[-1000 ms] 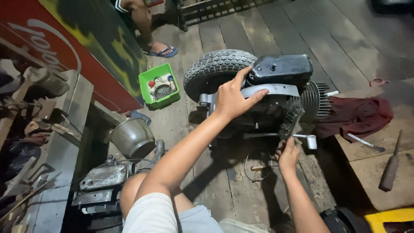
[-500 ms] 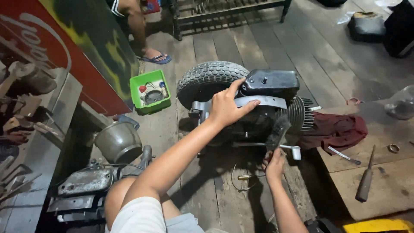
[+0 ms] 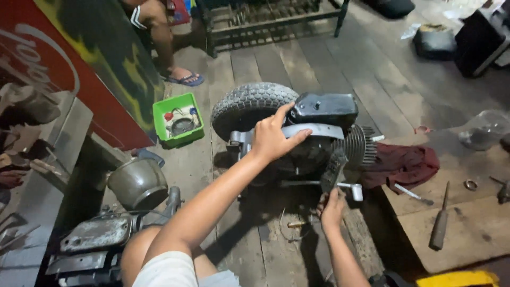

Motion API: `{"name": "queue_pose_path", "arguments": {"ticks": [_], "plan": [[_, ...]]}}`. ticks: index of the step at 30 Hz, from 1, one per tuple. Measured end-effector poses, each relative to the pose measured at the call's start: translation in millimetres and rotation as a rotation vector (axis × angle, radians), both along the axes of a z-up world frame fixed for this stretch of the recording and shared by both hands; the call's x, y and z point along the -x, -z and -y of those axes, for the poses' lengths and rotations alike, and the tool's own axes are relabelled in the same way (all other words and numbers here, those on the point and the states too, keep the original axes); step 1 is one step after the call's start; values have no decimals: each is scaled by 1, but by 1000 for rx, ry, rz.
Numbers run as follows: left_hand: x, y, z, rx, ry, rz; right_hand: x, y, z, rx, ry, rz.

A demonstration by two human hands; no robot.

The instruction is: The person scrubs the side of a small engine with a wire brush while holding the unit steady with the other hand. The person then uses a metal tool to scrape or adjust a component on the engine casing.

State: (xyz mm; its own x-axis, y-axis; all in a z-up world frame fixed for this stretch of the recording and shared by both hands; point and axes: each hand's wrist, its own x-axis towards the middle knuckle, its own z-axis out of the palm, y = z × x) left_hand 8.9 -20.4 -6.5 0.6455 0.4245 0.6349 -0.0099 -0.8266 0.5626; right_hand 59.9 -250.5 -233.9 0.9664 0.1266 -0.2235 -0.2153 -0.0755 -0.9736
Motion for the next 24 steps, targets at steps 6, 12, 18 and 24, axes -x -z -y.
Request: {"name": "queue_pose_path", "arguments": {"ticks": [6, 12, 18, 24], "plan": [[-2, 5, 0, -1, -7, -9, -41, -16, -1, -152, 163, 163], [9, -21, 8, -107, -3, -9, -18, 12, 17, -242, 7, -72], [8, -19, 8, -105, -21, -6, -14, 40, 30, 28, 25, -45], [8, -20, 8, -92, -10, 1, -60, -13, 50, 390, -62, 223]]}}
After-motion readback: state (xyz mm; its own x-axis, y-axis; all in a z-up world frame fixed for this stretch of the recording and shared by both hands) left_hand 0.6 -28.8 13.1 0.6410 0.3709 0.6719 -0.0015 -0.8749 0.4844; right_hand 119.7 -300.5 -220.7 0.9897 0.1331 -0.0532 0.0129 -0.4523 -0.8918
